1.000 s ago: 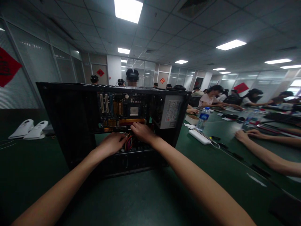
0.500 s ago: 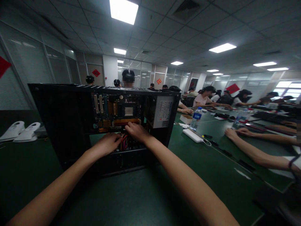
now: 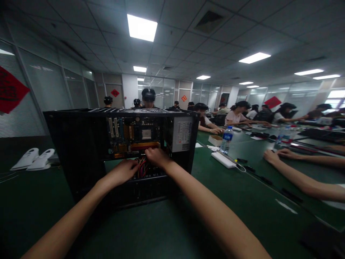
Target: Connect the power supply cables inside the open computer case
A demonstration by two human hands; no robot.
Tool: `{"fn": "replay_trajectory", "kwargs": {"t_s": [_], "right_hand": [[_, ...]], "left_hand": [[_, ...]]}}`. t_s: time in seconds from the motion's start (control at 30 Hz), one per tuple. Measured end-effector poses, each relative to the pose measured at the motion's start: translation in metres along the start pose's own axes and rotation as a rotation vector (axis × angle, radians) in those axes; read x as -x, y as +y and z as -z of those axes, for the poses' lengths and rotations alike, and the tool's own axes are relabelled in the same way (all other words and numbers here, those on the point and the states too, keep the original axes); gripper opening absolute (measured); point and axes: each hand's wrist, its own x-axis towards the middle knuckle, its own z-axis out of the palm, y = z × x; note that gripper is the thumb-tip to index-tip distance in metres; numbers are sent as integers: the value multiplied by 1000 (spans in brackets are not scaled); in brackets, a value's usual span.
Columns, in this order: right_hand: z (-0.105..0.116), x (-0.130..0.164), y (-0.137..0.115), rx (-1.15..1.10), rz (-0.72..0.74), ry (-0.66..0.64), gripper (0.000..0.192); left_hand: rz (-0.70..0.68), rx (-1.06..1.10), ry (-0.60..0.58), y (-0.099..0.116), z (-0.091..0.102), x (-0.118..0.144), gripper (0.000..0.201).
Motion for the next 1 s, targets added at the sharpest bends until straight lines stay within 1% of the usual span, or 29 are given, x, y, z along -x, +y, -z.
{"fn": "replay_trajectory", "kwargs": {"t_s": [0.13,0.3,0.33,0.4,0.47,0.53,0.6,0.7,0.87,1.0], "right_hand": [[2,0,0,14,18,-22,32],[5,1,0,-11,2,-33,34],[6,1,-1,-21,-14,-34,34],[6,1,-1,-46,-46,-33,33],[7,1,-2,-77,-72,-25,32],[9,2,-2,-118,-88,-18,31],[10,3,-2,-159,-101,-19,31],[11,4,-1,-210,-125,-23,29],[7,5,1,-271,-141,-27,25],[3,5,2,-300,-128,-37,26]], "left_hand": [[12,-31,-19,-1,-2,-3,38],[3,-24,1,-4,-1,-1,36],[4,-26,23,-4,-1,-1,35],[23,-57,103,0,0,-2,32],[49,-133,199,8,2,-7,29],[44,-238,242,17,3,-15,29],[27,-326,214,25,4,-24,30],[39,-369,163,31,5,-32,33],[73,-380,172,28,6,-32,34],[80,-395,150,26,3,-33,30]]}}
